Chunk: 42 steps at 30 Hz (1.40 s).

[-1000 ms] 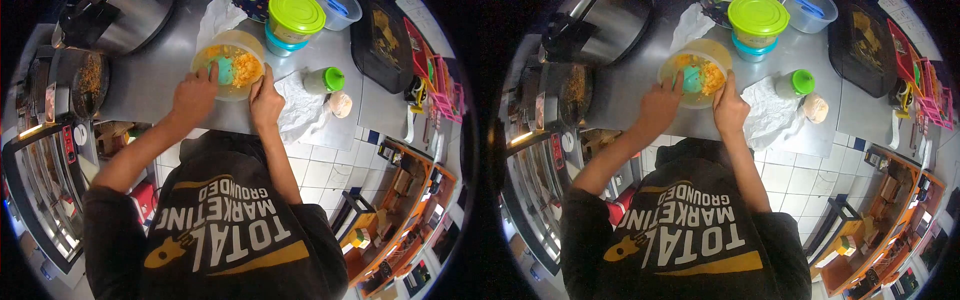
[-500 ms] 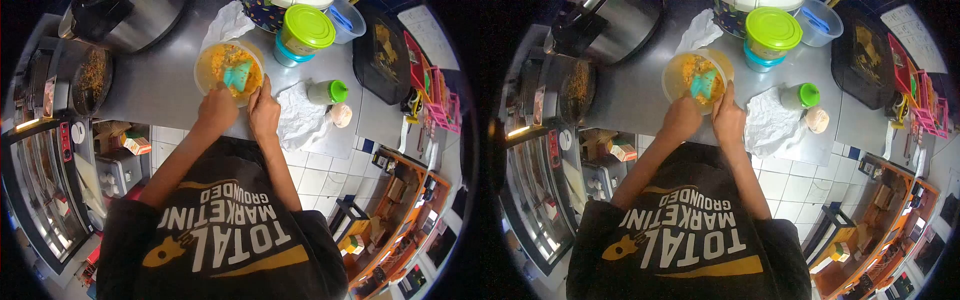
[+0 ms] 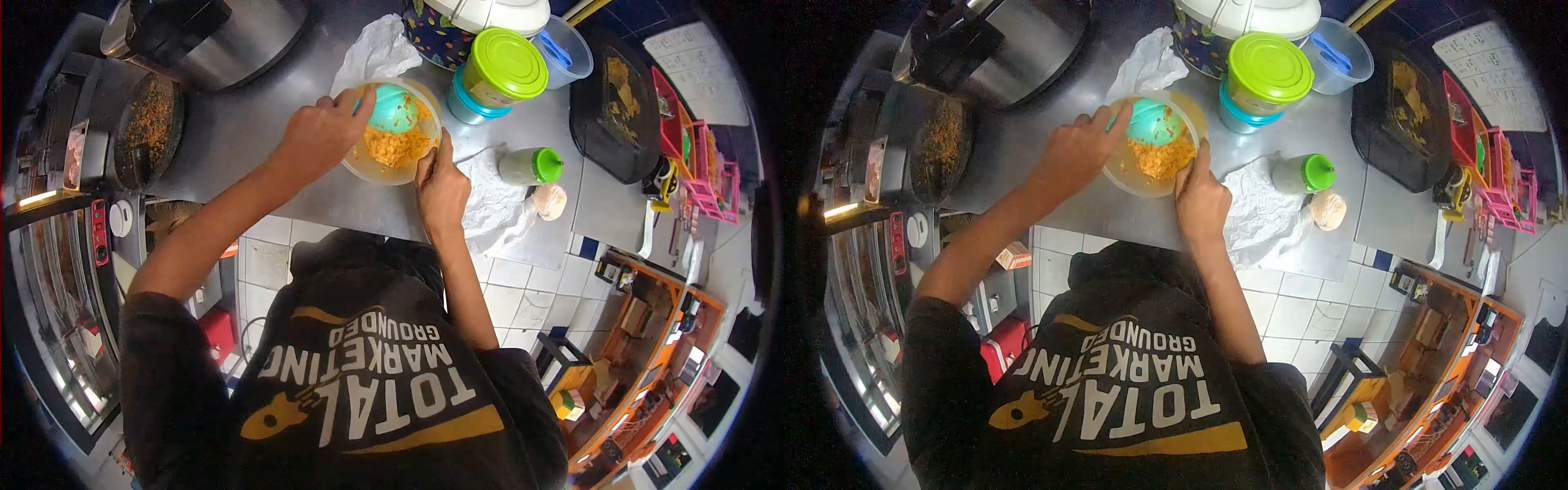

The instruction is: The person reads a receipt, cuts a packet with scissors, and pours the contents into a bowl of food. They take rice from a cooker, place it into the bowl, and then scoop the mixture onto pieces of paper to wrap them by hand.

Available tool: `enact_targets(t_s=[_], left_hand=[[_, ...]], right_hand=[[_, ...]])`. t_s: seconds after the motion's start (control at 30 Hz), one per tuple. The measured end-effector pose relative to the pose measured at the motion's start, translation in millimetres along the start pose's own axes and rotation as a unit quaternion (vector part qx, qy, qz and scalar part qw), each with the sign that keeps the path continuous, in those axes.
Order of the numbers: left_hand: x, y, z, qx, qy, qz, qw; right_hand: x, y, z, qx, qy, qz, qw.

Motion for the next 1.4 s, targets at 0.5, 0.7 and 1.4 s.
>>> enact_targets(t_s=[0.5, 0.7, 1.4], left_hand=[[-7, 16, -5, -0.111, 0.082, -0.006, 0.99], [1, 15, 15, -0.004, 0.015, -0.02, 1.0], [-65, 23, 9, 0.154, -0.243, 0.321, 0.902]], right_hand=[[0, 7, -11, -0.046, -0.1, 0.033, 0.993], [-5, 4, -12, -0.064, -0.116, 0.039, 0.99], [4, 12, 12, 0.004, -0.098, -0.032, 0.995]])
Point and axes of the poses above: each hand's wrist, its own z-axis away from the middle knuckle, its own y-axis out of the palm, x = y × z, the point moved 3 cm from there along -z, towards the middle knuckle, and after that the axes turned 3 degrees about -y, right-handed, at the moved point
